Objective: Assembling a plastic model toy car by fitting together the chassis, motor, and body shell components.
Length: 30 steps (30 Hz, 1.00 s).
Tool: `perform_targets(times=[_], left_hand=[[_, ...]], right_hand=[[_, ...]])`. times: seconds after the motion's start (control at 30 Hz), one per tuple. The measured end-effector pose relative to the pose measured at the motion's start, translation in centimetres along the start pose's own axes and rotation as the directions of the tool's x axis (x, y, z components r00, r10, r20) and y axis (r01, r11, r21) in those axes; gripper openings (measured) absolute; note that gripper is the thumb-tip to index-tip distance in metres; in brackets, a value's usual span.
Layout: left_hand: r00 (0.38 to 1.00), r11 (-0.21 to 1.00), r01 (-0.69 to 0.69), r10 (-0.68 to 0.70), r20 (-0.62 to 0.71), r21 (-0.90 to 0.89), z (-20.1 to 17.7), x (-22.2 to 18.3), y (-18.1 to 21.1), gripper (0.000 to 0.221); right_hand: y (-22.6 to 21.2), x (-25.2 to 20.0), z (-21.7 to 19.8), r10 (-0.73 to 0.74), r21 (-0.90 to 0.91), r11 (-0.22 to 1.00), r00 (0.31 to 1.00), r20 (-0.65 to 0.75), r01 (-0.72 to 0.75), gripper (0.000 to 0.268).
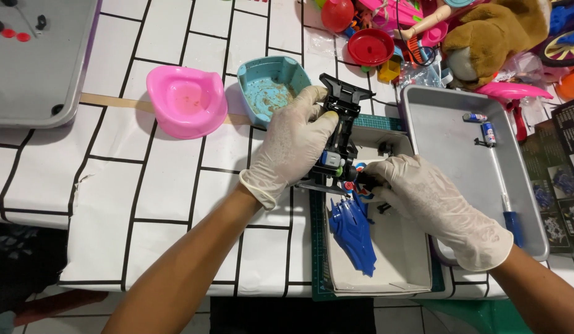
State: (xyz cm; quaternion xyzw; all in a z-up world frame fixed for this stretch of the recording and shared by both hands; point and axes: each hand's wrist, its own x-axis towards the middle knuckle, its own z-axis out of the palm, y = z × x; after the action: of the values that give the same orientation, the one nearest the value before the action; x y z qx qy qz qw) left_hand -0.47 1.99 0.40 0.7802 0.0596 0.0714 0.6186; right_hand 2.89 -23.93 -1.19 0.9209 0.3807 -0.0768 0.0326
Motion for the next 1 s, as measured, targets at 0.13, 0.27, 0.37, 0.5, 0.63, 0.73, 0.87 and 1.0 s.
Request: perform_targets(times=[0.13,0.27,0.37,0.5,0.63,0.73,0.87,1.0], left_hand=[[1.000,1.000,0.005,-0.005,-0.001,-0.013,0.3,0.1,-0.3,0.048],[1.000,0.998,-0.019,0.019,0.001,-0.055,0.6,0.0,-0.2,0.043],[1.000,0.999,-0.015,0.015,0.000,-0.033,0.7,0.1,-0.6,0.045],[0.999,0.999,-0.050,0.050,-0.004,-0.009,0.8,0.2,-0.9,0.048],[0.999,0.998,-0.050,0.050,-0.009,-0.024,0.9,0.2,-1.0,0.049],[0.998,0.996,-0.068,0.068,-0.002,-0.056,0.9,0.1,-0.9,0.047],[0.998,0.997,-0.067,0.067,0.005,-0.049,1.0,0.1,-0.8,0.045],[0.999,0.998,-0.051,0.051,0.003,-0.023,1.0,0.0,-0.7,0.047]], right_hand=[[0.9,-0.3,0.7,-0.010,0.132,0.991,1.000,0.002,0.010,0.038],[1.2,0.0,0.6,0.023,0.101,0.995,1.000,0.021,-0.025,0.031],[0.8,-0.2,-1.0,0.021,0.134,0.990,0.995,0.099,-0.035,0.038],[0.6,-0.2,-2.2,0.113,0.139,0.980,0.970,0.214,-0.145,0.045],[-0.1,0.0,-3.2,0.136,0.210,0.964,0.980,0.148,-0.166,0.029],[0.3,-0.1,-1.6,0.045,0.212,0.975,0.996,0.077,-0.061,0.020],[0.3,-0.3,-0.5,0.037,0.160,0.986,0.997,0.061,-0.046,0.016],[-0.3,-0.2,-0.8,0.092,0.153,0.983,0.992,0.088,-0.105,0.013]])
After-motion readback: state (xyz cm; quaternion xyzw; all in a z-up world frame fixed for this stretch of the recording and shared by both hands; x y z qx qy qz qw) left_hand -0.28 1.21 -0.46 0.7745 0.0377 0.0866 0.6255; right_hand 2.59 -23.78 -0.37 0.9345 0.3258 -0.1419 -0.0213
